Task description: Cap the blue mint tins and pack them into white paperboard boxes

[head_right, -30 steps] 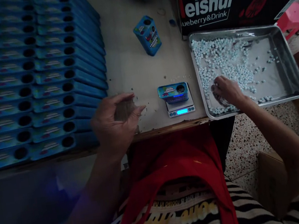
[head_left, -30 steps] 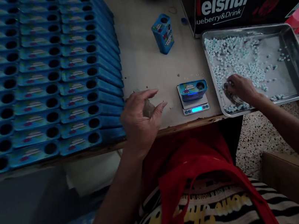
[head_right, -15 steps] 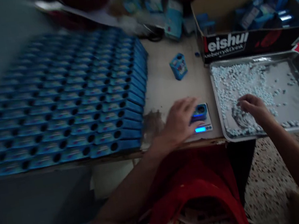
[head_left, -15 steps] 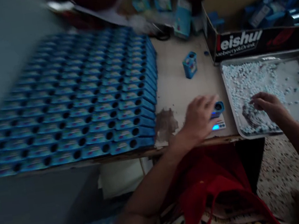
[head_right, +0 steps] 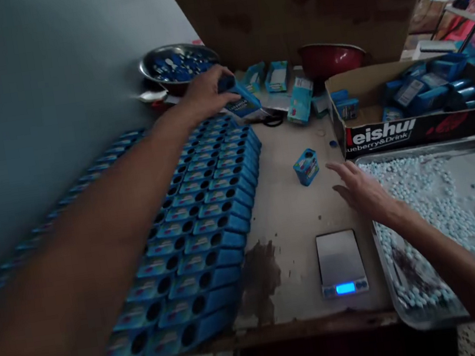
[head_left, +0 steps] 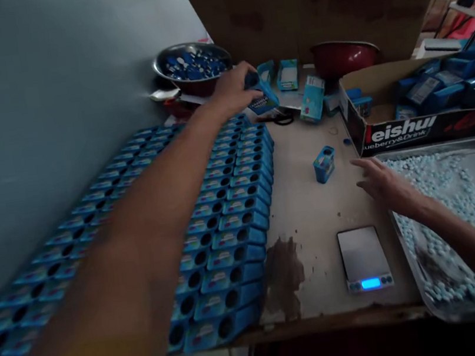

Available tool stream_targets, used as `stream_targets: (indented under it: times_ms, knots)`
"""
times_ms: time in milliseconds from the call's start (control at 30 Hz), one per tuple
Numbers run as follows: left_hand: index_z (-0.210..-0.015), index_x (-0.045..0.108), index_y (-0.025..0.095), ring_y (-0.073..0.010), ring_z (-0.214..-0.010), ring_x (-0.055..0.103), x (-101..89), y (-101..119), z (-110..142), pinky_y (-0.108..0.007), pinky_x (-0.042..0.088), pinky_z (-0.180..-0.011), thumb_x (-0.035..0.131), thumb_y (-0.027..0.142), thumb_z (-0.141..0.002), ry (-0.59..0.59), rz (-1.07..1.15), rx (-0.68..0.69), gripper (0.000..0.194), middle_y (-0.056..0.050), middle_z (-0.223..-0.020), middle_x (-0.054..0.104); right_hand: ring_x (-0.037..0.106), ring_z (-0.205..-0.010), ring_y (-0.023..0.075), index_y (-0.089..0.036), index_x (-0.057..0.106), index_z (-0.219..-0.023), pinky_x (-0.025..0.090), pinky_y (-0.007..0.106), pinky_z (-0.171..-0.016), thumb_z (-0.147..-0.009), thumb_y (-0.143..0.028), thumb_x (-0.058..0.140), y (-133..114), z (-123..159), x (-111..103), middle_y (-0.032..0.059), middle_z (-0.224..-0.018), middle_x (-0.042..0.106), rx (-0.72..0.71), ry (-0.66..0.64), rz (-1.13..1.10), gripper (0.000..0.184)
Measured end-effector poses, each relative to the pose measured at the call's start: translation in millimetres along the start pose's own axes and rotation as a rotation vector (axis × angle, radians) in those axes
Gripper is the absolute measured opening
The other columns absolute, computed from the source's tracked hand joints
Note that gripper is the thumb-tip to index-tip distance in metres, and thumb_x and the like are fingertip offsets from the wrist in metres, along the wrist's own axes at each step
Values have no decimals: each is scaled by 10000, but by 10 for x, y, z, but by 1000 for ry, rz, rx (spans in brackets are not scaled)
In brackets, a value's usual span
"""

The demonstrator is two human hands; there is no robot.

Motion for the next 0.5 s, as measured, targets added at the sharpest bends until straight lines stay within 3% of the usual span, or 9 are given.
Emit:
stream_targets:
  times_ms: [100, 200, 367, 500]
  knots:
    - [-1324, 541, 147, 2, -1003, 442, 340, -417, -422, -175, 347, -1102, 751, 121, -907, -123, 52, 33, 468, 127, -1334, 666, 574, -1368, 334, -251, 503, -1510, 557, 493, -1068, -985, -149, 552, -119, -594, 221, 168, -1523, 532, -110, -43, 173, 537]
    - [-1263, 579, 121, 23, -969, 462, 594, -694, -559, -113, 348, -1034, 737, 98, -874, -202, 58, 33, 420, 145, -1255, 710, 625, -1238, 314, -236, 601, -1360, 569, 441, -977, -980, -97, 521, -64, -920, 431, 150, -1377, 617, -137, -140, 287, 412]
    - [-1120, 668, 134, 25, -906, 551, 876, -937, -461, -65, 393, -955, 662, 118, -892, -342, 80, 21, 229, 169, -1011, 761, 684, -964, 234, -233, 599, -1301, 536, 337, -810, -991, -185, 617, 124, -968, 531, 105, -1222, 656, -87, -176, 102, 315]
    - [-988, 716, 147, 3, -823, 614, 993, -953, -282, -93, 470, -903, 715, 142, -875, -393, 71, 6, 113, 143, -920, 796, 679, -917, 221, -224, 677, -1122, 504, 312, -795, -973, -259, 700, 194, -964, 501, 89, -1119, 670, -55, -134, 31, 155]
Point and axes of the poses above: each hand's wrist, its own z-axis away from the middle knuckle, its own x-axis out of the palm, y = z × x, the point moved 7 cm from there along -z, towards the middle knuckle
